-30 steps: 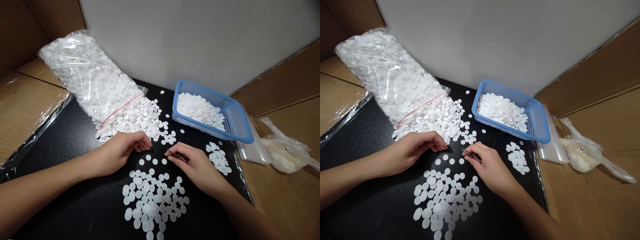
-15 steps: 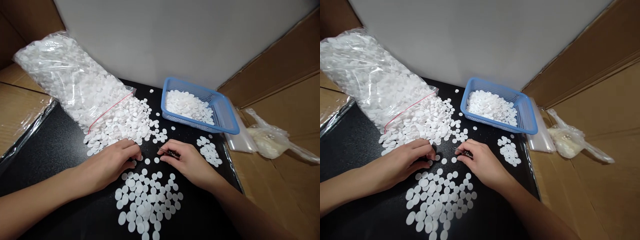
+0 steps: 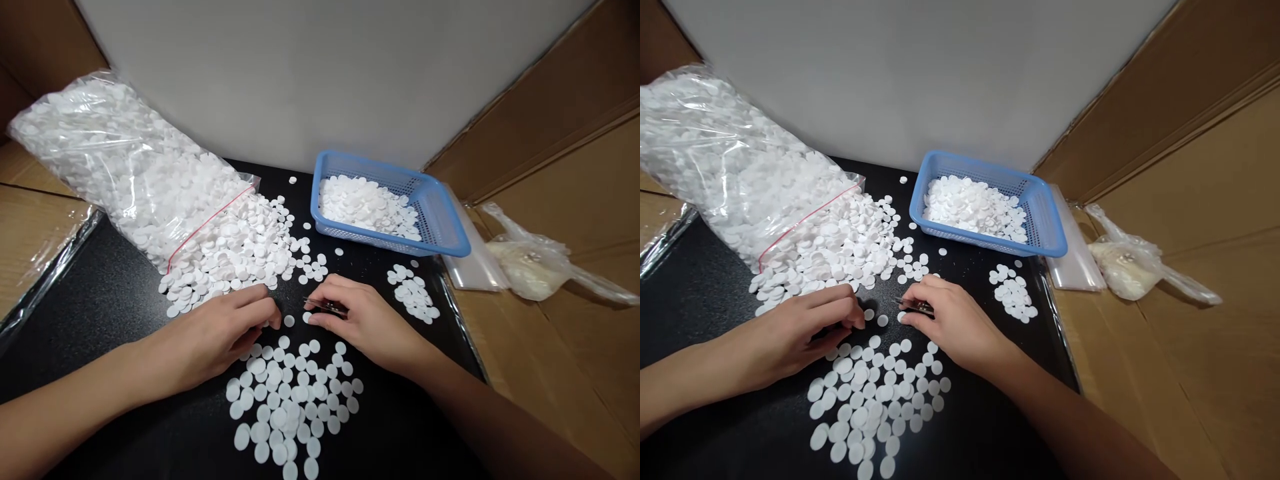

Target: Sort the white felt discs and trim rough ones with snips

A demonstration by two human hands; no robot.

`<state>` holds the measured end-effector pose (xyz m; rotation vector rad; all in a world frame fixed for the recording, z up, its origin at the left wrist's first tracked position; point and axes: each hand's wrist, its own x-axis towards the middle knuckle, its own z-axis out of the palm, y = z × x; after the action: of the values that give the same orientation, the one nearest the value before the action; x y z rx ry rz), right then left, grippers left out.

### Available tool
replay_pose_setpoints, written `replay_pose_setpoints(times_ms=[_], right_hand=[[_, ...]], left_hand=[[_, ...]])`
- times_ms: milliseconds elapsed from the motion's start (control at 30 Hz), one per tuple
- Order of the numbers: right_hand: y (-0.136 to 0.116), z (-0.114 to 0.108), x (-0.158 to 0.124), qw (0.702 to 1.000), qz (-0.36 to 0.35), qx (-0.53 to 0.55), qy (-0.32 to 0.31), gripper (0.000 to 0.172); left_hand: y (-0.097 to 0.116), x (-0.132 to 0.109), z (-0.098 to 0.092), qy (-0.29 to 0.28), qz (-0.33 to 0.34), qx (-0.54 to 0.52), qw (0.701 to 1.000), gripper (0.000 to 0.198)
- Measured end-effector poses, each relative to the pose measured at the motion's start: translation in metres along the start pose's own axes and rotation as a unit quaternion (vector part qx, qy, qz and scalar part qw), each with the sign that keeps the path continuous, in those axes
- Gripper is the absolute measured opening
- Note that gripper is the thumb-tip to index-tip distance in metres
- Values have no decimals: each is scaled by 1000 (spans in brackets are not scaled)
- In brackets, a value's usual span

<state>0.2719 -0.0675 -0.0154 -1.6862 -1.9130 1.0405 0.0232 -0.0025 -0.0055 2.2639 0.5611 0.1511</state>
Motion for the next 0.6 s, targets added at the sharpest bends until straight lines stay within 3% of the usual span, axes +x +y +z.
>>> replay_pose_setpoints(times_ms=[100,200,300,433,600], right_hand=[[-3,0,0,1000,10,-17,-3,8],[-7,1,-2,1000,15,3,-7,10],[-14,5,-4,997,14,80,-2,11],[-26,17,-9,981,13,188,37,9],[-34,23,-11,969,4,231,92,15]], left_hand=[[3,0,-1,12,-12,-3,1000,28],[11,3,-1,79,-40,-28,996,16],[20,7,3,113,-92,-146,979,9],[28,11,14,88,-146,-367,915,17],[31,11,15,115,-192,-484,846,20]])
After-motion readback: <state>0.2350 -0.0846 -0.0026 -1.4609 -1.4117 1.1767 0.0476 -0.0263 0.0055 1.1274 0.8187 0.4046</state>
